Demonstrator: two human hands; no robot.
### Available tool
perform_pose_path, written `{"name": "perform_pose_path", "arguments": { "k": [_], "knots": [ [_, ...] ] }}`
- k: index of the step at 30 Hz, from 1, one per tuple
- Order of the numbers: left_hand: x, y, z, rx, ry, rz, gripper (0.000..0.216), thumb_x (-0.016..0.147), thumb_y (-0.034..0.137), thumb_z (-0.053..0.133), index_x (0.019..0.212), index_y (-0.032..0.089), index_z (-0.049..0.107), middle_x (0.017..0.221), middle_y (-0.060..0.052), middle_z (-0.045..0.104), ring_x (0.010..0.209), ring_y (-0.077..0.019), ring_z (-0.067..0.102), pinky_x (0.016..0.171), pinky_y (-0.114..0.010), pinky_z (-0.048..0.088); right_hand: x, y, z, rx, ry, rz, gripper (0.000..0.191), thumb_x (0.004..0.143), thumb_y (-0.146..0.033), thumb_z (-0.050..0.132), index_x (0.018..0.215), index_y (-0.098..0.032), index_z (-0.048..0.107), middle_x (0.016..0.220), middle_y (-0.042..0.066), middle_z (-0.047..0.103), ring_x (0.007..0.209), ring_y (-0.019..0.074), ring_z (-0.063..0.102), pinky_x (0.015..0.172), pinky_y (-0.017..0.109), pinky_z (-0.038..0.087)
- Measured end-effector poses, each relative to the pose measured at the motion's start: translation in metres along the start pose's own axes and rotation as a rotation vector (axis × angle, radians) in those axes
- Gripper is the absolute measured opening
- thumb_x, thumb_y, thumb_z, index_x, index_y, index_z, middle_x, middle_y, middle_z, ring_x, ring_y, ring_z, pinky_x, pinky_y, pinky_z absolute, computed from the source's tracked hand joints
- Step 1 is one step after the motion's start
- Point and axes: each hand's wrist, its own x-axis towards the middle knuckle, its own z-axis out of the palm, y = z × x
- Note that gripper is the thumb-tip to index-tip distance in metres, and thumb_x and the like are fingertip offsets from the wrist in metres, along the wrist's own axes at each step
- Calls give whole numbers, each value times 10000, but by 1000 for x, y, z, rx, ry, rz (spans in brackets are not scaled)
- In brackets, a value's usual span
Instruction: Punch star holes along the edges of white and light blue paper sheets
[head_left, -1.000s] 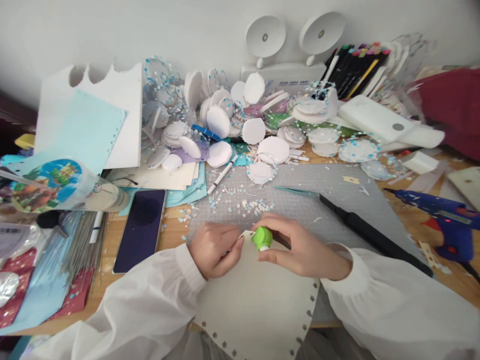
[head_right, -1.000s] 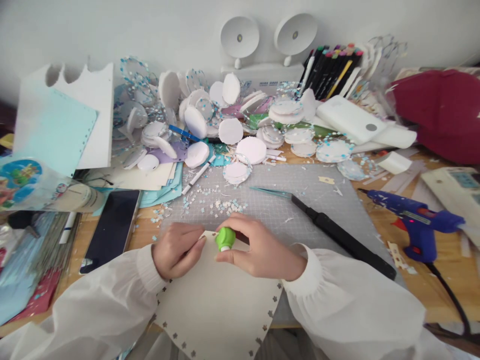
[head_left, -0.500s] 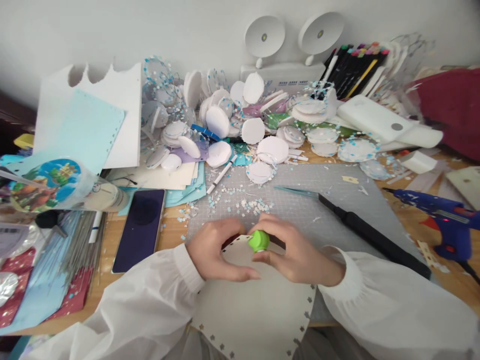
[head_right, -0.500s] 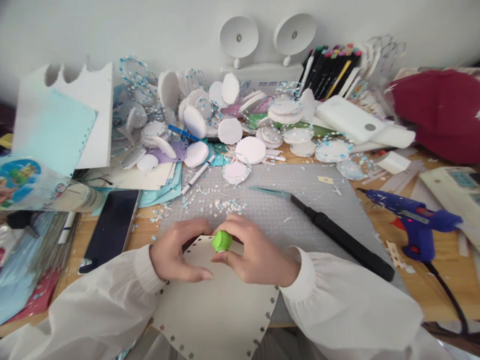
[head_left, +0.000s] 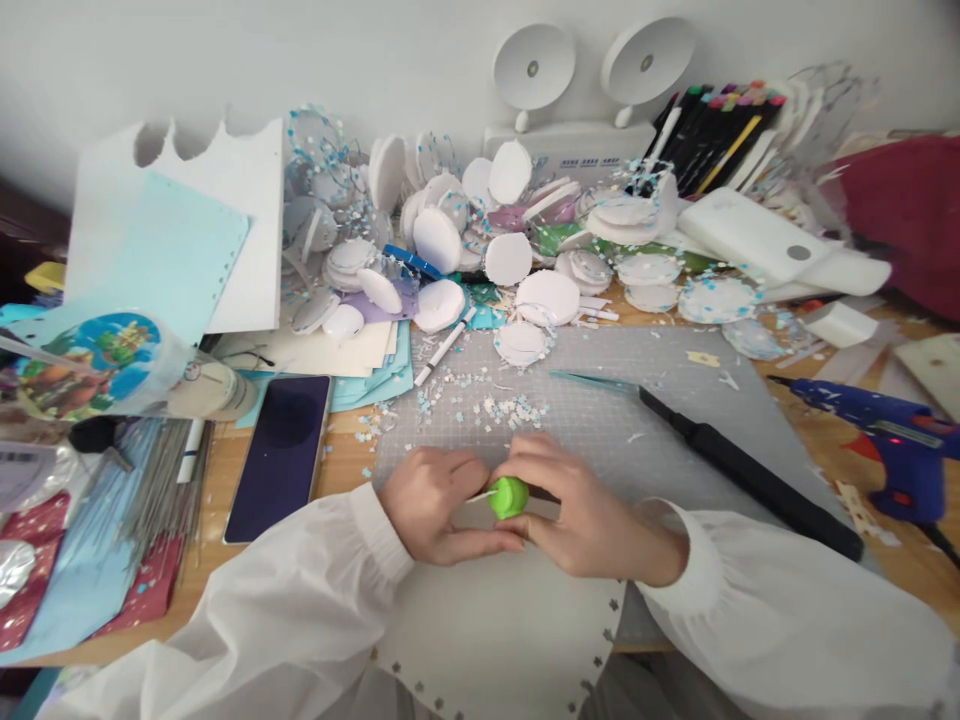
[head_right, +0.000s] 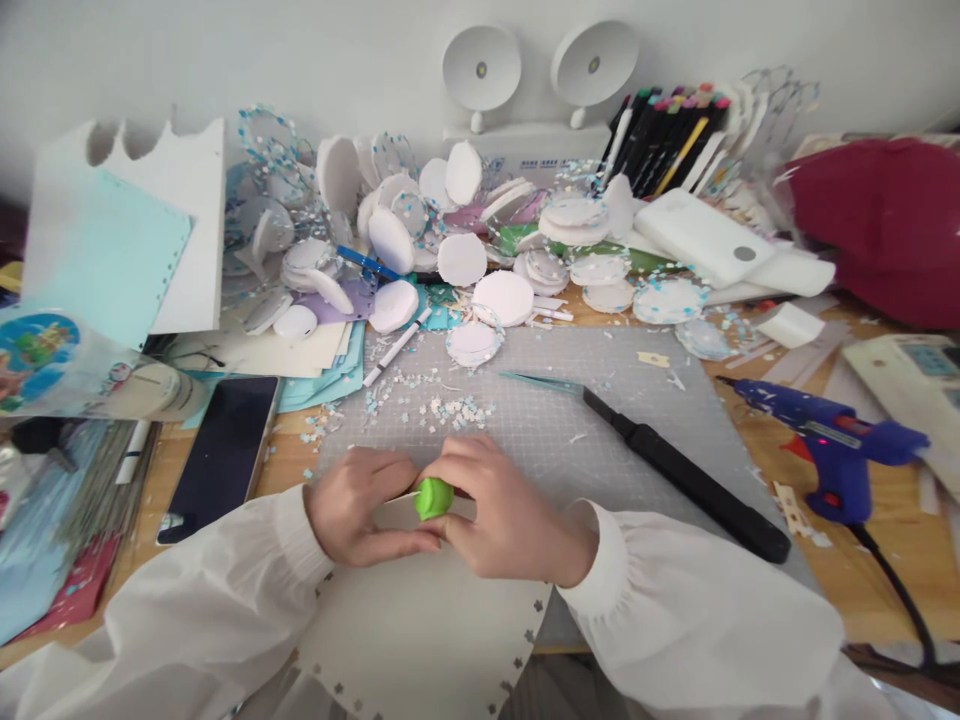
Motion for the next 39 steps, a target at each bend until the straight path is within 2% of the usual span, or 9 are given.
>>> {"name": "perform_pose_path", "arguments": {
  "k": [5,9,14,18,25,29,34,39],
  "knots": [
    [2,0,1,2,5,-24,509,842,632,440,640,166,473,532,20,464,450,-110,441,438,-252,275,1,2,0,2,12,-13,159,725,-71,619,809,-174,532,754,-3,459,750,157,442,728,314,347],
    [2,-1,-2,-71,-37,-57,531,839,662,405,665,166,477,557,13,466,476,-115,438,450,-245,289,2,2,-2,4,-1,-25,131,763,-141,644,822,-175,532,764,-1,467,758,159,443,737,319,342],
    [2,-3,-5,-152,-111,-139,409,968,401,270,717,164,489,626,-4,482,542,-115,458,520,-224,347,1,2,-4,-15,-17,-8,166,784,-261,669,858,-175,548,787,6,473,779,169,449,755,328,341],
    [1,-2,-4,-141,-110,-167,360,974,315,271,748,159,504,658,-12,501,574,-120,482,548,-224,370,0,0,-7,-6,-15,13,190,776,-294,678,864,-173,559,784,7,478,774,169,453,755,327,343],
    [0,-2,-4,-213,-68,-220,396,981,312,243,823,146,566,687,-35,567,625,-138,549,595,-240,420,1,-2,-15,-25,-2,20,180,758,-263,692,826,-174,552,772,0,502,758,157,465,754,313,342],
    [2,-2,-7,-280,-30,-254,406,983,300,243,805,148,574,736,-49,614,684,-145,585,640,-247,436,1,-2,-19,-49,-16,27,189,745,-253,708,824,-176,554,764,-3,507,749,153,467,751,308,344],
    [1,-2,-7,-301,3,-251,421,981,302,247,753,147,565,695,-43,599,643,-138,566,608,-243,422,0,-1,-18,-44,-32,43,188,756,-257,703,826,-172,551,802,15,530,777,162,488,755,311,357],
    [0,-3,-6,-308,-2,-262,437,977,319,252,727,146,566,690,-51,605,635,-141,570,607,-248,428,-1,2,-12,-70,11,53,172,755,-236,693,829,-169,553,788,15,531,765,170,488,740,327,356]
  ]
}}
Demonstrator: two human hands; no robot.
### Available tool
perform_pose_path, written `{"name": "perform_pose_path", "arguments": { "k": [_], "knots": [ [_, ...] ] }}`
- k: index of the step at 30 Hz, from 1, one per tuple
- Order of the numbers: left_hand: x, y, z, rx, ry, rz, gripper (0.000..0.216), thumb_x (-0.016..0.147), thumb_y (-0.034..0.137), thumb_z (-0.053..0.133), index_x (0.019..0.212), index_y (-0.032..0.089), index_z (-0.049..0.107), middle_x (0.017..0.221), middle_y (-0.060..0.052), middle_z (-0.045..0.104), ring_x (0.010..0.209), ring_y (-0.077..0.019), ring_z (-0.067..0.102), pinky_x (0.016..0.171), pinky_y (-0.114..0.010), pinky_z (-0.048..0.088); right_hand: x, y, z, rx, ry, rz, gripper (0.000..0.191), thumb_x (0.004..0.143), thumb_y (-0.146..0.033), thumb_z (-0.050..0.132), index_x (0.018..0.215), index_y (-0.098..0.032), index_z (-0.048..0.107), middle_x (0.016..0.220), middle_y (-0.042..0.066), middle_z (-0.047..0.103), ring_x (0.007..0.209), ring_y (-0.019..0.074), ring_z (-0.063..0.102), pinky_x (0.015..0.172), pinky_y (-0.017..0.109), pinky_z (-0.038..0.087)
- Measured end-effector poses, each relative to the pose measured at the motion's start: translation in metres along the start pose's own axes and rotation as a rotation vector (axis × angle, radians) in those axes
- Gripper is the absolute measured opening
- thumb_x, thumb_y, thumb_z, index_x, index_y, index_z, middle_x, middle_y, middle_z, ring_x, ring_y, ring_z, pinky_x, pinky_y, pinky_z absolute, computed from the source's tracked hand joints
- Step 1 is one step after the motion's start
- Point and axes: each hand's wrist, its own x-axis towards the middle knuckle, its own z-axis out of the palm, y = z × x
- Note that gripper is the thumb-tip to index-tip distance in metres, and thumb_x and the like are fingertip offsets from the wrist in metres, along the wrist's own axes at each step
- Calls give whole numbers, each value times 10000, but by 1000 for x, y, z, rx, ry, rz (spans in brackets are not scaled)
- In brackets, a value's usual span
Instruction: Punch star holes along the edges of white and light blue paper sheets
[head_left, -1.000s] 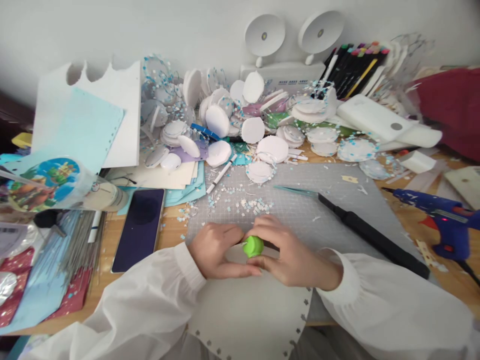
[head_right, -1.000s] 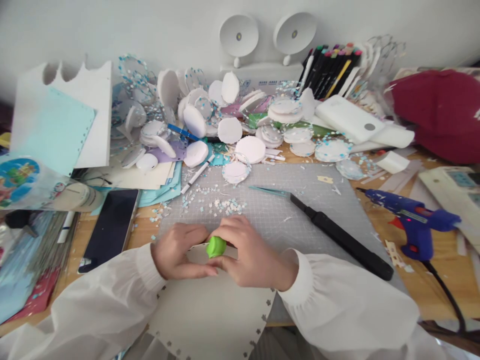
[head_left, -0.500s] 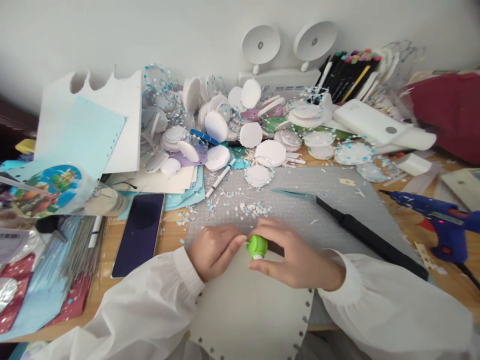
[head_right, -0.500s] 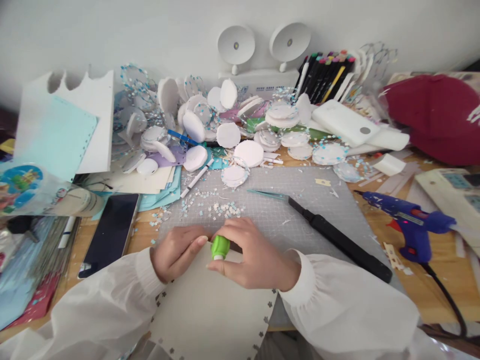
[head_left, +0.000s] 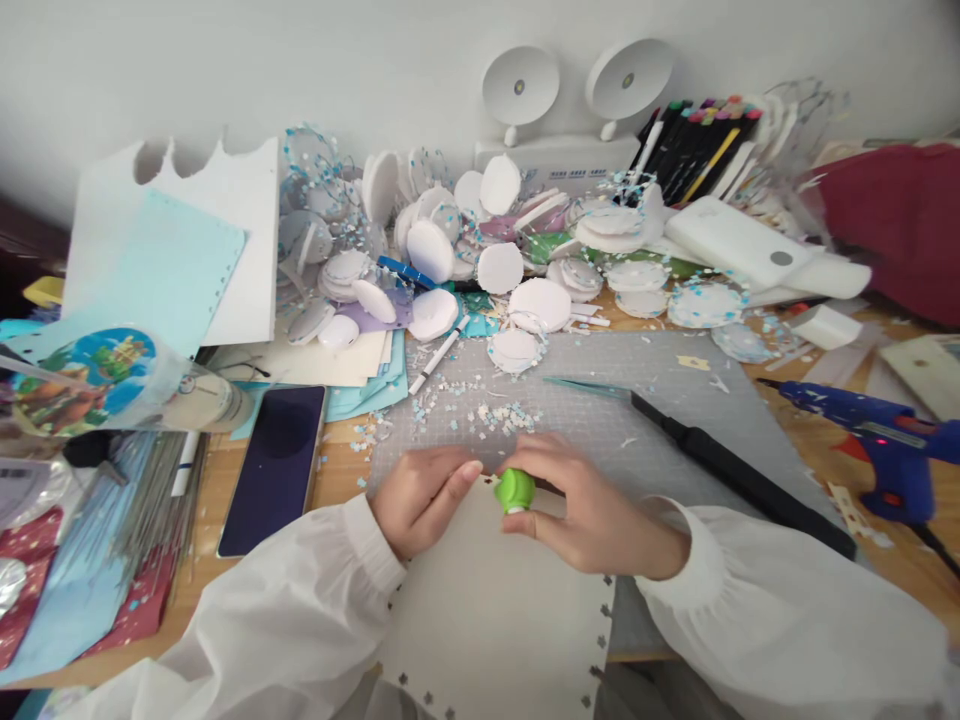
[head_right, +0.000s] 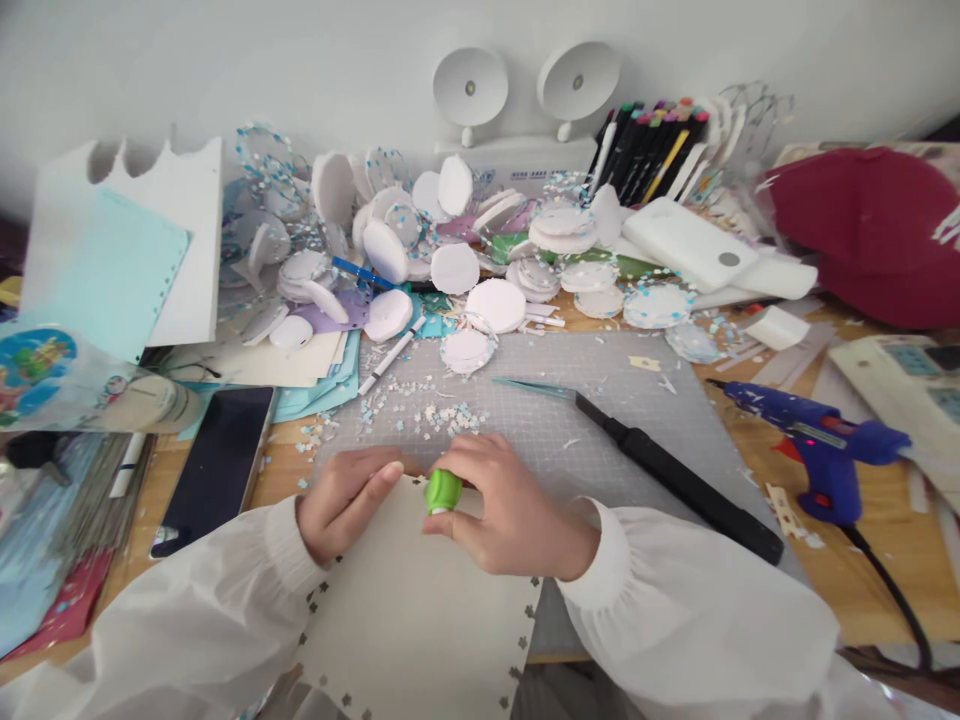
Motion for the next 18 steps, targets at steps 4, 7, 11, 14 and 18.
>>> {"name": "perform_pose_path", "arguments": {
  "k": [4,7,11,14,18],
  "knots": [
    [2,2,-2,-57,-16,37,355,956,324,330,866,137,619,761,-66,639,690,-150,599,633,-251,447,-1,1,2,-5,37,-19,168,756,-230,681,848,-173,553,786,13,524,768,175,490,742,339,357],
    [3,4,-3,-87,-23,44,308,844,415,553,959,138,626,816,-72,656,726,-171,619,655,-267,468,-1,1,2,-7,37,-32,135,771,-218,655,844,-182,547,784,13,522,766,177,495,736,343,356],
    [3,4,1,-14,-9,19,450,668,513,722,914,147,634,769,-52,661,678,-179,630,627,-274,473,0,2,4,-31,27,-38,140,758,-189,644,854,-194,542,796,18,529,770,183,496,736,348,354],
    [3,3,4,79,-3,61,398,699,495,701,858,138,625,712,-40,646,634,-163,621,594,-258,465,0,3,7,-48,23,-59,150,745,-151,625,862,-191,539,804,20,529,778,183,494,741,347,346],
    [3,3,6,220,25,177,350,767,483,618,783,135,603,614,-20,582,533,-138,555,486,-239,408,0,4,10,-65,15,-85,153,724,-114,611,837,-175,527,790,17,508,771,176,485,746,341,341]
  ]
}}
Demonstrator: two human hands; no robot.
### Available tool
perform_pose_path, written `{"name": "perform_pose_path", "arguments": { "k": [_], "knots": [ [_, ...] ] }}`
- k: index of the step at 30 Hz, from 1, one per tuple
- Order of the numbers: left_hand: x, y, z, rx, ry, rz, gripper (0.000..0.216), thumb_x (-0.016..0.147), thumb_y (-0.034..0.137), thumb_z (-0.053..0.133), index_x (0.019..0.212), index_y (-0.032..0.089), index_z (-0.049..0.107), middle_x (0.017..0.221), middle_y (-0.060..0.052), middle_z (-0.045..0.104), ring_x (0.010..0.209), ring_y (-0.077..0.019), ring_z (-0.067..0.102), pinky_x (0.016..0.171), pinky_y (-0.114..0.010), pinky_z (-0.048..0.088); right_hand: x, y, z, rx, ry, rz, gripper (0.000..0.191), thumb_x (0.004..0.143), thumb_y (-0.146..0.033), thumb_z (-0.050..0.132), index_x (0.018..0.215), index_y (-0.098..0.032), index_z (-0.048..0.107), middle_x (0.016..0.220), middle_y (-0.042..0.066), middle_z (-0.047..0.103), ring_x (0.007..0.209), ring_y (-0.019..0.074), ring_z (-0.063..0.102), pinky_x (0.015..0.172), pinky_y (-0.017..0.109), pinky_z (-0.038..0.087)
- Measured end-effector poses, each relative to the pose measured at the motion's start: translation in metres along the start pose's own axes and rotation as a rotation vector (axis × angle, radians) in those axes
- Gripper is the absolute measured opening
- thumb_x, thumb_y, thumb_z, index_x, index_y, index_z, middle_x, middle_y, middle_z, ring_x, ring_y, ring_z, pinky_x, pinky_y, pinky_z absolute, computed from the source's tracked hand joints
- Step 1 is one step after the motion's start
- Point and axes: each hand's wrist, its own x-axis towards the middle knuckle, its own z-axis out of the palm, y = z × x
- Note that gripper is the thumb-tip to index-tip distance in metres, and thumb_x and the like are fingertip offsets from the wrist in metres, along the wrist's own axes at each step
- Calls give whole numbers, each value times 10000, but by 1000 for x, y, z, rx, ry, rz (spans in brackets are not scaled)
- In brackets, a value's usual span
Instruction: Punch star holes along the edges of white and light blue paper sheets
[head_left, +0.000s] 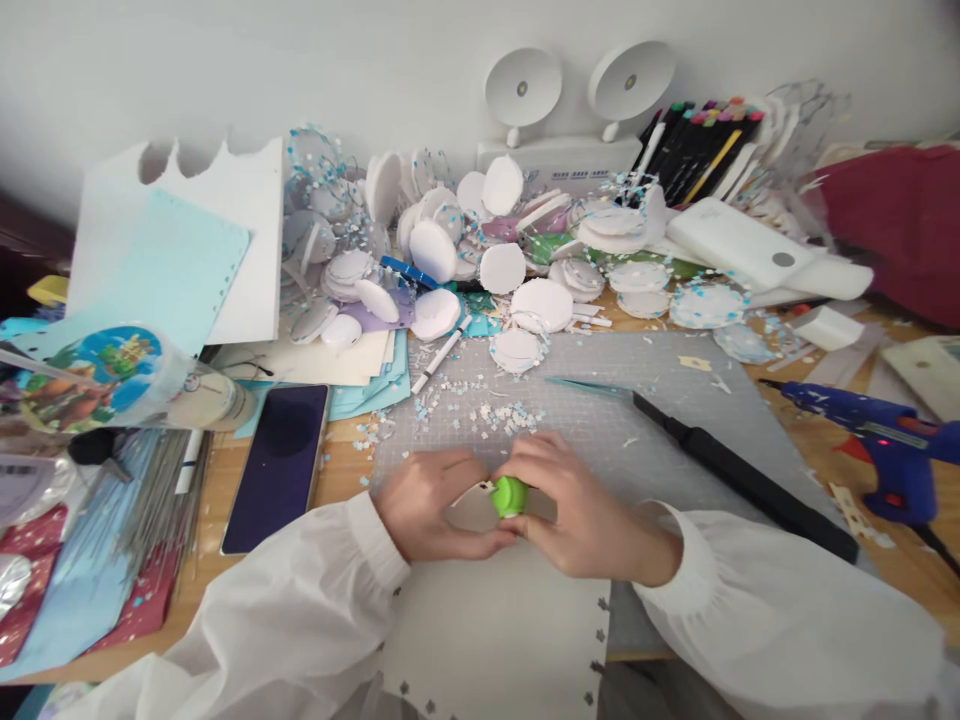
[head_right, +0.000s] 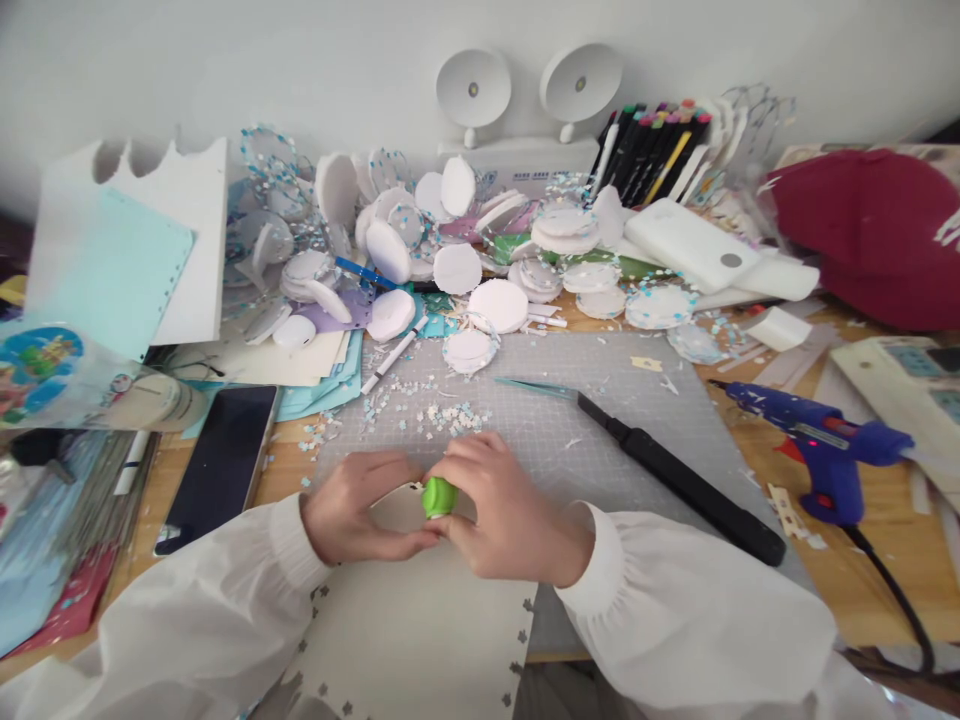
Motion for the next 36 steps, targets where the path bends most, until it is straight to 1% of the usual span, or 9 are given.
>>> {"name": "perform_pose_path", "arguments": {
  "k": [5,10,14,19,24,26,29,33,36],
  "knots": [
    [0,-1,0,14,3,48,343,806,469,587,791,127,606,621,-31,598,543,-143,568,486,-241,417,1,0,-1,-4,-2,1,165,712,-87,604,827,-174,525,781,11,507,762,170,490,767,347,341],
    [2,-1,-1,-70,25,-66,362,806,440,635,992,130,619,830,-76,703,736,-183,669,660,-271,513,3,4,-5,-70,50,11,174,749,-126,592,906,-187,546,814,30,543,796,194,506,785,369,338],
    [1,-2,-2,-115,29,-95,414,775,451,670,1048,143,614,938,-89,712,830,-203,683,741,-291,529,3,4,-8,-52,63,21,168,775,-177,595,937,-189,554,853,46,556,841,209,504,787,371,346],
    [-1,-3,-3,-174,14,-112,303,946,310,418,1153,157,578,1052,-91,692,936,-181,667,807,-277,519,4,-1,-13,76,75,87,142,805,-272,615,917,-198,570,841,40,571,824,196,519,781,352,376],
    [0,-2,-4,-169,-5,-174,339,970,279,317,993,150,630,872,-65,700,796,-159,665,706,-254,516,4,1,-17,360,212,284,165,887,-368,524,921,-209,556,845,23,580,813,165,543,750,300,423],
    [0,-1,-4,-155,-10,-168,326,964,275,339,919,142,633,784,-55,684,703,-144,644,635,-236,502,5,3,-18,475,279,327,205,918,-398,463,942,-213,547,849,23,595,814,158,555,758,295,439],
    [0,-3,-2,-149,23,-142,226,935,249,431,917,144,630,819,-58,692,726,-140,650,655,-225,504,7,4,-19,571,329,359,184,891,-382,508,968,-216,529,880,30,610,814,156,566,767,297,458],
    [0,-4,0,-148,46,-103,174,909,221,486,972,153,632,901,-75,708,811,-153,673,724,-234,522,7,1,-16,617,294,408,208,820,-273,585,1005,-238,499,863,12,575,768,149,567,677,266,474],
    [1,-4,0,-159,29,-102,188,914,214,472,993,163,635,915,-72,712,828,-154,677,740,-240,526,4,0,-13,516,208,402,181,822,-237,567,991,-244,504,826,-5,533,683,126,532,599,236,447]
  ]
}}
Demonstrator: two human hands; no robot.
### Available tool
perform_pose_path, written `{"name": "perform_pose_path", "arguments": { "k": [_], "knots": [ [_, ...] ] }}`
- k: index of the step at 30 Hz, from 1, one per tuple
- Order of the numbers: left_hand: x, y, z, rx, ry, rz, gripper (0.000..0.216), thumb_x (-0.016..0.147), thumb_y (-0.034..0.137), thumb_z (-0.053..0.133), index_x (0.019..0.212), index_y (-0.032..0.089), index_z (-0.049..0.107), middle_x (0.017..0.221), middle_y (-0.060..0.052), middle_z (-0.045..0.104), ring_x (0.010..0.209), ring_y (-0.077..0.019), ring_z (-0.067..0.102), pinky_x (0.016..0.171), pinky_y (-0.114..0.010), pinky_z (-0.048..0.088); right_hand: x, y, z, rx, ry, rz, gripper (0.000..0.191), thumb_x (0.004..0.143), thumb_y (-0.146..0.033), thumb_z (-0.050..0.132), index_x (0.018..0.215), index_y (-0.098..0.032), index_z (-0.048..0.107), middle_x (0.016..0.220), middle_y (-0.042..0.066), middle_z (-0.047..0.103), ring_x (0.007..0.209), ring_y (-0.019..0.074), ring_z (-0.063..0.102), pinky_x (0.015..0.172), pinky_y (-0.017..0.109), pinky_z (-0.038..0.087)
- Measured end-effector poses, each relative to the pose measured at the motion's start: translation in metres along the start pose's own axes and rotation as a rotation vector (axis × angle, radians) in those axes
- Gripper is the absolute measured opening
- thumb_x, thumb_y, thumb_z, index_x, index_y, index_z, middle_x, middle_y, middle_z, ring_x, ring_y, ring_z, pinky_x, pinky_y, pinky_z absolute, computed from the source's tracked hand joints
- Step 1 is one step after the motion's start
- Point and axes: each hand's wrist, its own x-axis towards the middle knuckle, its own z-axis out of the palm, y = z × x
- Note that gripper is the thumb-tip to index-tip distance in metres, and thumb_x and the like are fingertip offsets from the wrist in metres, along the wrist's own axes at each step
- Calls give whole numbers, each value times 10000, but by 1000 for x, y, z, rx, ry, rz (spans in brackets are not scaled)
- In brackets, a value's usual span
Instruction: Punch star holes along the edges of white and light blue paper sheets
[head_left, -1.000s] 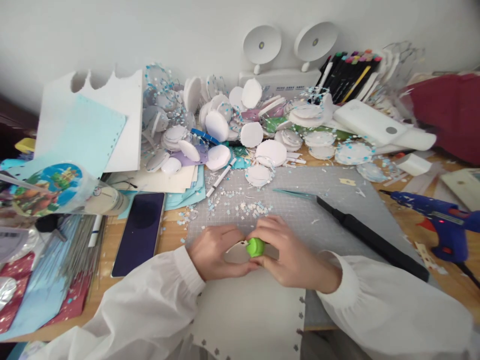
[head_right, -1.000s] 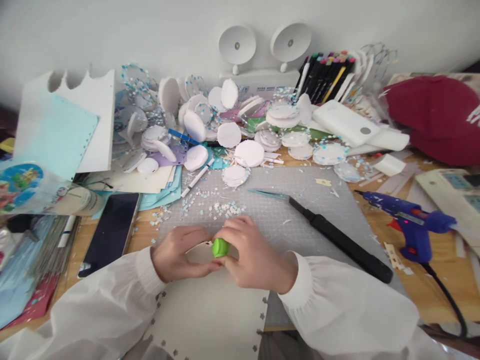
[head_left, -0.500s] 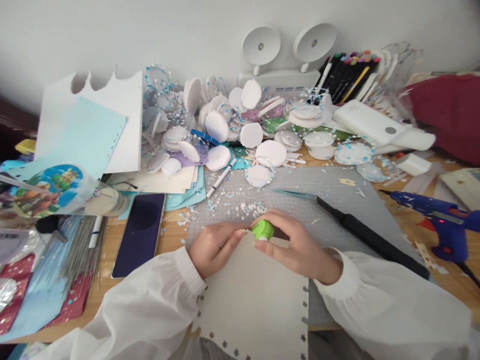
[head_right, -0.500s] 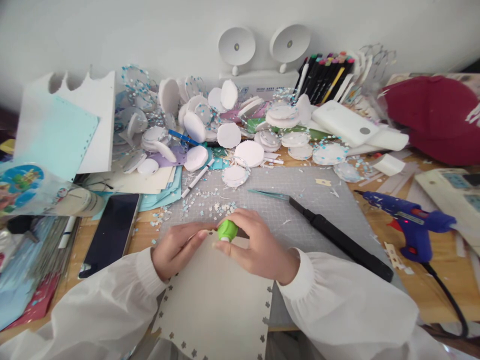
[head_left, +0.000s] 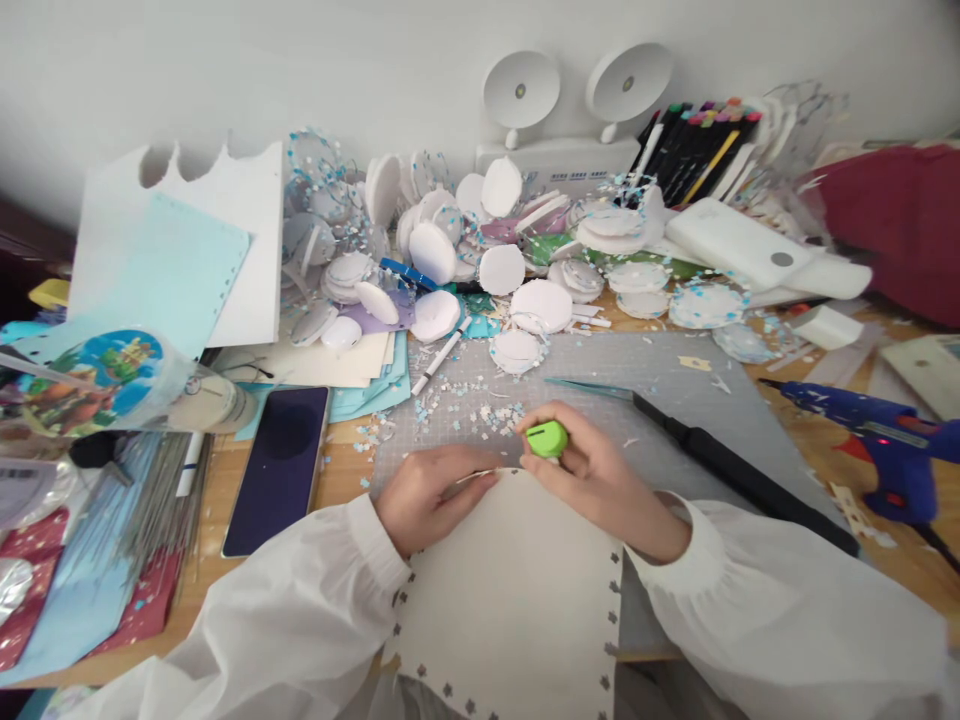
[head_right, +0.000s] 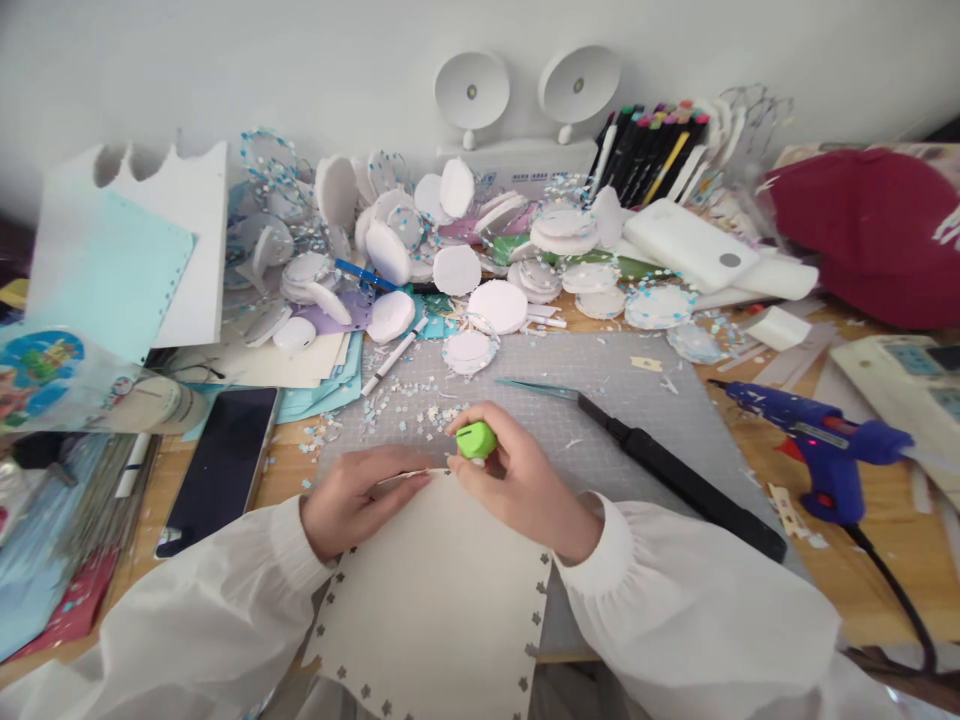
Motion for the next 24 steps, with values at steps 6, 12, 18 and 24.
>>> {"name": "perform_pose_path", "arguments": {
  "k": [6,12,18,24],
  "knots": [
    [0,0,0,-42,-29,-40,169,907,213,490,1014,181,617,950,-46,711,847,-139,674,758,-218,510,0,-1,0,-206,-122,-50,61,815,-215,561,875,-211,555,787,-7,556,690,125,516,583,222,413],
    [0,2,-1,-33,-53,-77,115,895,218,509,897,170,613,816,-13,689,721,-112,645,654,-184,475,1,-2,2,-291,-137,-54,33,801,-215,570,792,-190,590,722,-6,590,674,129,527,581,229,406],
    [0,2,-2,-41,-84,-60,127,904,195,479,899,169,604,818,-16,681,733,-111,635,657,-185,459,0,0,3,-305,-133,-80,53,797,-166,549,778,-193,591,711,-15,593,669,124,529,591,225,407],
    [-1,-1,-1,-14,-88,-45,140,909,215,474,891,166,604,811,-22,685,730,-117,637,652,-191,456,0,2,3,-329,-121,-91,49,793,-172,558,808,-201,594,746,-12,617,694,128,547,609,223,412]
  ]
}}
